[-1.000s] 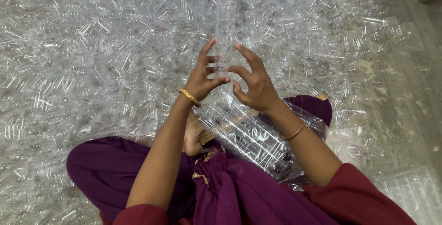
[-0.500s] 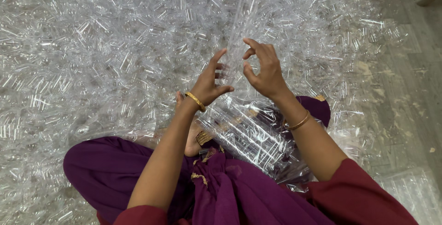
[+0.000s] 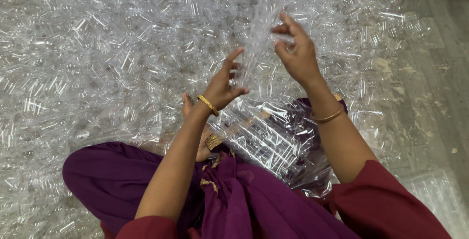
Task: The person sits on the floor among large piles of clear plastic tubes and counts them by hand. They gather counted tubes into a bundle, wrap the bundle with clear plastic film, and set the wrapped bundle aside, repeating the counting and bundling with more tubes.
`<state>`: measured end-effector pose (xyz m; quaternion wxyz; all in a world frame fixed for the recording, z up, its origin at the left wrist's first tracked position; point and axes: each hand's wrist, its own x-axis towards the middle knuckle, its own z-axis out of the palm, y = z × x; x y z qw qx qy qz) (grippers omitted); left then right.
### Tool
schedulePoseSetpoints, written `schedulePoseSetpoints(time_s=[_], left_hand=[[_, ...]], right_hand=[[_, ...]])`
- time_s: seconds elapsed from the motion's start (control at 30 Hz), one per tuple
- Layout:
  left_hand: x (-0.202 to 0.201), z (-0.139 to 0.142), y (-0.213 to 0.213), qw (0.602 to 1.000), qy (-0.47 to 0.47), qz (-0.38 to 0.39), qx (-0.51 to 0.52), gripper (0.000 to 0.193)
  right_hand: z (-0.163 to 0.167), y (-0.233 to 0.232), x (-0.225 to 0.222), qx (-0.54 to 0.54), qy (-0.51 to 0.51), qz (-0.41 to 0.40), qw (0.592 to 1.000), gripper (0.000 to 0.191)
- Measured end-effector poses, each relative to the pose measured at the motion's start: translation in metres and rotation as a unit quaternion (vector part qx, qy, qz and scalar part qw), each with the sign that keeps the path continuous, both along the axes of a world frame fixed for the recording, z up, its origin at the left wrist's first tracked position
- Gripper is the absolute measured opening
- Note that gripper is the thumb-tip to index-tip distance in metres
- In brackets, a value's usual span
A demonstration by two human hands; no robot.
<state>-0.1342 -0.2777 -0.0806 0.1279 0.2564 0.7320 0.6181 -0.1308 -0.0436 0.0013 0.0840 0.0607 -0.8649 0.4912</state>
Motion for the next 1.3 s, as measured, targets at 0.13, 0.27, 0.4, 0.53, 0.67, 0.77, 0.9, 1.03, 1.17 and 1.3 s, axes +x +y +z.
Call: schedulePoseSetpoints(time_s=[0.13, 0.27, 0.4, 0.53, 0.67, 0.77, 0.9, 1.03, 1.17, 1.3], left_hand=[[0.002, 0.013, 0.020, 0.989, 0.020, -0.013, 0.144, 0.107], [0.012, 0.028, 0.075, 0.960, 0.072, -0.034, 0.267, 0.101], [0.063, 0.030, 0.147, 0.980, 0.056, 0.065, 0.182, 0.068], [0.156, 0.017, 0.196, 0.993, 0.086, -0.067, 0.052, 0.032], [0.238, -0.007, 0.217, 0.924, 0.269, -0.226, -0.148, 0.051], [0.241, -0.026, 0.222, 0.900, 0.270, -0.262, -0.221, 0.033], [0.192, -0.025, 0.235, 0.893, 0.350, -0.199, -0.198, 0.013], [0.144, 0.010, 0.242, 0.950, 0.209, -0.195, -0.125, 0.017], [0.131, 0.041, 0.229, 0.967, 0.176, -0.154, -0.098, 0.025], [0.125, 0.049, 0.226, 0.973, 0.112, -0.176, -0.103, 0.014]], right_hand=[[-0.015, -0.001, 0.026, -0.107, -0.206, 0.189, 0.954, 0.072], [-0.027, 0.018, 0.061, -0.189, -0.093, 0.124, 0.970, 0.051], [-0.016, 0.084, 0.117, -0.076, -0.028, -0.042, 0.996, 0.055], [0.006, 0.145, 0.203, -0.008, 0.011, -0.144, 0.989, 0.068], [0.025, 0.176, 0.287, 0.110, -0.015, -0.244, 0.963, 0.064], [0.026, 0.188, 0.337, 0.202, -0.047, -0.287, 0.935, 0.061], [0.007, 0.211, 0.381, 0.261, -0.072, -0.284, 0.920, 0.059], [-0.021, 0.232, 0.405, 0.291, -0.090, -0.229, 0.925, 0.057], [-0.036, 0.237, 0.411, 0.278, -0.114, -0.219, 0.928, 0.059], [-0.034, 0.229, 0.405, 0.204, -0.127, -0.242, 0.940, 0.059]])
